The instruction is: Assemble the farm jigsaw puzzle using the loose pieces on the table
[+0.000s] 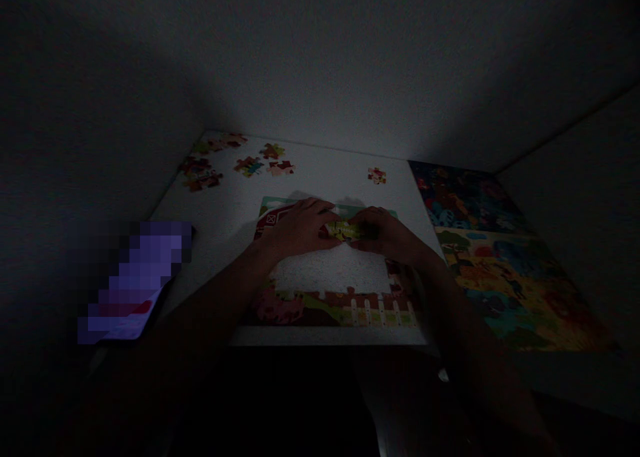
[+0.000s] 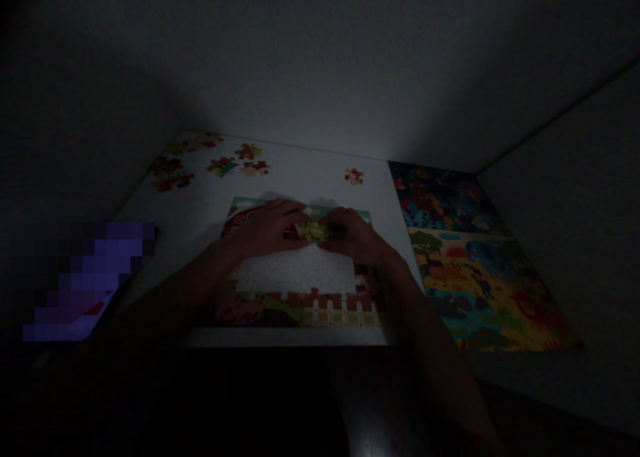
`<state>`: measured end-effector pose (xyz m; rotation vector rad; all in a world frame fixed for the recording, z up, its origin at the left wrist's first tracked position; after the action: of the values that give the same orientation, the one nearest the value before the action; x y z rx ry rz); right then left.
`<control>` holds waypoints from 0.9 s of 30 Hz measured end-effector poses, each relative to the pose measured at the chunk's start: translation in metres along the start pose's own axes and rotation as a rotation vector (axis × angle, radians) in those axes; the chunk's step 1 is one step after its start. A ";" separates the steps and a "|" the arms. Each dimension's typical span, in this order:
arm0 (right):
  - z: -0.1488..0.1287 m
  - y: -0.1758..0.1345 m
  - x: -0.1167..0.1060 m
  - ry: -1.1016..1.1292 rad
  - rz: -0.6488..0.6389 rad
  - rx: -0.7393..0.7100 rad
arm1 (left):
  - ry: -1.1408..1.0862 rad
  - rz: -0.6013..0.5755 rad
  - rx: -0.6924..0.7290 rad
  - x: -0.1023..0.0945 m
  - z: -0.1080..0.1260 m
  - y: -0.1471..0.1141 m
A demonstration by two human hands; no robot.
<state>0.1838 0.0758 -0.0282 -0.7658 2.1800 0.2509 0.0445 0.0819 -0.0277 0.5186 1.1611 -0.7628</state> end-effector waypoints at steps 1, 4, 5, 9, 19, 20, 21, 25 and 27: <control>0.000 0.000 0.001 -0.010 -0.005 -0.014 | 0.000 0.006 0.006 0.001 0.000 0.000; -0.002 0.000 0.001 -0.030 -0.010 -0.031 | 0.001 0.033 0.022 0.001 0.000 0.000; -0.002 0.000 0.000 -0.031 -0.008 -0.024 | 0.001 0.041 0.025 0.001 0.000 0.000; -0.003 0.001 0.000 -0.022 -0.020 0.007 | 0.005 0.039 0.029 0.001 0.000 0.000; -0.001 0.001 0.000 -0.004 -0.022 0.014 | 0.022 0.036 0.015 0.001 0.001 -0.001; -0.001 0.001 0.000 0.001 -0.023 0.010 | 0.021 0.036 0.013 0.000 0.001 -0.001; -0.002 0.001 0.000 0.005 -0.025 0.005 | 0.020 0.037 0.015 0.000 0.001 -0.001; -0.001 0.002 0.000 0.023 -0.034 0.007 | 0.012 0.038 0.021 0.000 0.002 -0.001; 0.001 0.001 0.000 0.024 -0.035 0.028 | 0.008 0.029 0.020 0.000 0.001 -0.001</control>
<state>0.1835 0.0772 -0.0291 -0.7937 2.1859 0.1937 0.0449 0.0806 -0.0273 0.5542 1.1520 -0.7482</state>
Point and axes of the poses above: each hand's wrist, its own y-axis towards the middle knuckle, its own x-axis out of the palm, z = x × y, the point moved 9 cm from there along y, towards the middle knuckle, and after that the axes turned 12 degrees about -z, right-handed, at the moved point
